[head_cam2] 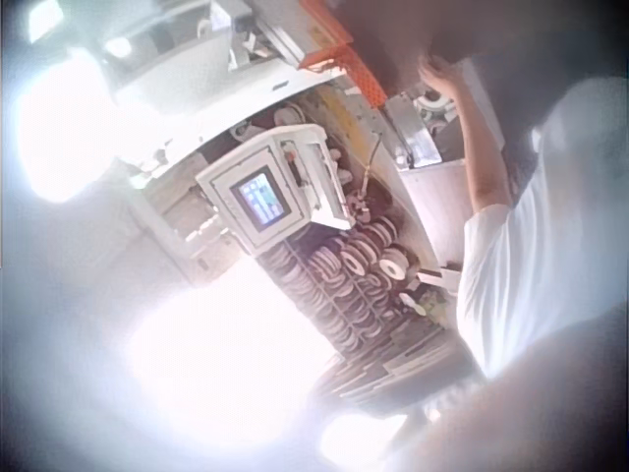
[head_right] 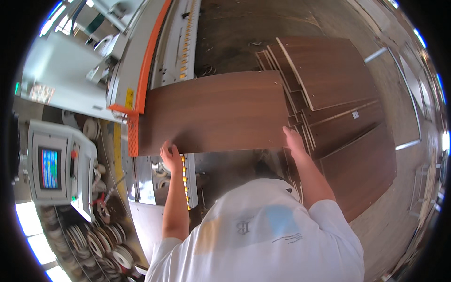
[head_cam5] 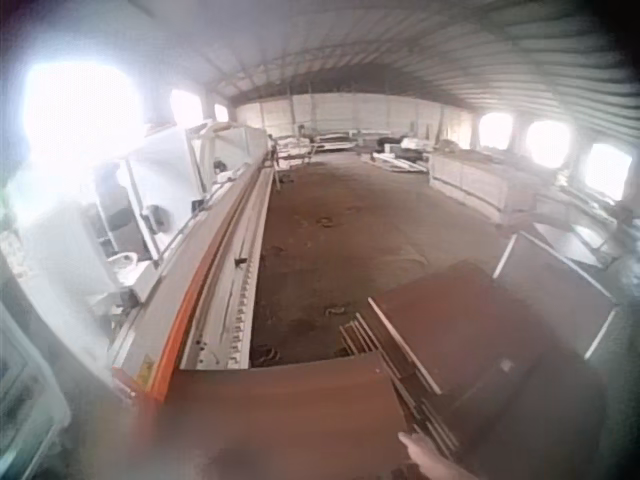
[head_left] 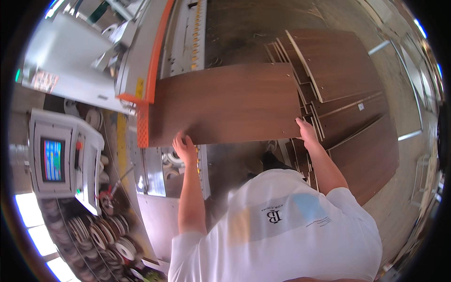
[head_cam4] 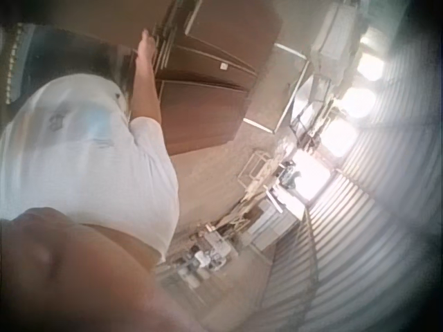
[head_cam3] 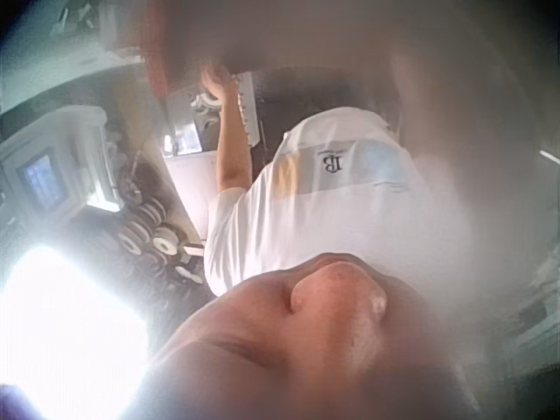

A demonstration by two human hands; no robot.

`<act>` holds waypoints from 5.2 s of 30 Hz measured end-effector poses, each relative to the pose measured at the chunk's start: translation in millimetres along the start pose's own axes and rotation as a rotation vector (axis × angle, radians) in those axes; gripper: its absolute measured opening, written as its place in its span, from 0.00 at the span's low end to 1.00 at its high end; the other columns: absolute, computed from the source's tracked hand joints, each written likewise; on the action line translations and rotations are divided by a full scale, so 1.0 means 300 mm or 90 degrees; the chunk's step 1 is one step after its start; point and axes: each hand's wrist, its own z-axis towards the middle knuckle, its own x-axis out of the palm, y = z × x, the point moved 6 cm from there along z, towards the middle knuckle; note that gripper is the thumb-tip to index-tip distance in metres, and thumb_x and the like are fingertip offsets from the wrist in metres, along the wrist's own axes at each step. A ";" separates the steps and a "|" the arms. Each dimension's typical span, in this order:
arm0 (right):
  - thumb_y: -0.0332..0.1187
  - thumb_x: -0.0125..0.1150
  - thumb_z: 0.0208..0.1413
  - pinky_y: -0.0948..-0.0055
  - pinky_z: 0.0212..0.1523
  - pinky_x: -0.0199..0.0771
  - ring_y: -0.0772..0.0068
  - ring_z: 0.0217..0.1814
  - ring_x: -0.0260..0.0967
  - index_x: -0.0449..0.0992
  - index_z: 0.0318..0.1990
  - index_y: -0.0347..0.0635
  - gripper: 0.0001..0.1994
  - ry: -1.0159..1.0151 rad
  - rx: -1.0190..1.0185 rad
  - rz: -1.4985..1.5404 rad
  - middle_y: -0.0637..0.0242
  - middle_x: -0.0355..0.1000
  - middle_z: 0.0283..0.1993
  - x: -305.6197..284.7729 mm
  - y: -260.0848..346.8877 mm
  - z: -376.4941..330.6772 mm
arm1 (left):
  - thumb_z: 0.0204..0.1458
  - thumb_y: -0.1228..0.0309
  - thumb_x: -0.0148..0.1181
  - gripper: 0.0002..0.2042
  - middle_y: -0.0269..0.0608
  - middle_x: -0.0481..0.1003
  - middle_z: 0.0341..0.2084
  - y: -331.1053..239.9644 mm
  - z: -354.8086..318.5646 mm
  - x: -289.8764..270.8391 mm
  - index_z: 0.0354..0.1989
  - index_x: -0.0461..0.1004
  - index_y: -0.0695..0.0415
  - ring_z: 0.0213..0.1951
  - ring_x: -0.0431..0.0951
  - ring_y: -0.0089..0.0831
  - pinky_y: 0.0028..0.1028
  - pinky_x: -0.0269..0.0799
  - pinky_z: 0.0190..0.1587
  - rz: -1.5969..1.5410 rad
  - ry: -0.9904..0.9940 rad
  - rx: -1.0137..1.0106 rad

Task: The person picks up wood panels from a stack and feeds them into an industrial edge-banding machine one by one.

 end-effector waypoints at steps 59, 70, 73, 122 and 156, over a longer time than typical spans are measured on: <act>0.38 0.60 0.63 0.75 0.37 0.77 0.75 0.38 0.77 0.77 0.42 0.42 0.09 -0.110 0.026 0.097 0.68 0.78 0.37 -0.590 -0.156 0.099 | 0.63 0.45 0.54 0.27 0.34 0.76 0.45 -0.876 -0.603 1.162 0.59 0.73 0.54 0.41 0.73 0.29 0.32 0.70 0.39 -0.325 0.700 -0.656; 0.48 0.57 0.62 0.56 0.60 0.70 0.51 0.59 0.72 0.75 0.57 0.43 0.23 -0.648 -0.217 -0.603 0.56 0.76 0.57 -1.276 0.164 0.140 | 0.63 0.46 0.54 0.25 0.37 0.78 0.37 -0.394 -0.516 0.861 0.49 0.78 0.58 0.37 0.73 0.30 0.35 0.70 0.42 -0.222 0.539 -0.500; 0.57 0.48 0.65 0.52 0.63 0.67 0.46 0.64 0.68 0.71 0.63 0.40 0.31 -0.542 -0.022 -0.565 0.51 0.71 0.63 -1.390 0.015 0.202 | 0.66 0.47 0.50 0.25 0.42 0.78 0.35 -0.245 -0.502 0.714 0.45 0.79 0.60 0.37 0.74 0.34 0.37 0.71 0.44 -0.066 0.520 -0.344; 0.44 0.63 0.63 0.68 0.55 0.67 0.70 0.54 0.67 0.74 0.59 0.33 0.25 0.042 0.078 0.095 0.65 0.74 0.55 0.114 -0.608 -0.811 | 0.57 0.65 0.58 0.21 0.39 0.67 0.66 0.254 -0.713 -0.634 0.60 0.71 0.52 0.70 0.61 0.42 0.52 0.47 0.73 0.221 0.093 -0.020; 0.52 0.59 0.64 0.72 0.38 0.75 0.75 0.39 0.74 0.75 0.56 0.41 0.24 0.079 0.062 -0.121 0.68 0.78 0.43 -0.009 -0.625 -0.526 | 0.55 0.65 0.60 0.27 0.52 0.66 0.64 0.153 -0.459 -0.241 0.64 0.67 0.56 0.64 0.65 0.51 0.49 0.61 0.65 0.024 0.126 0.055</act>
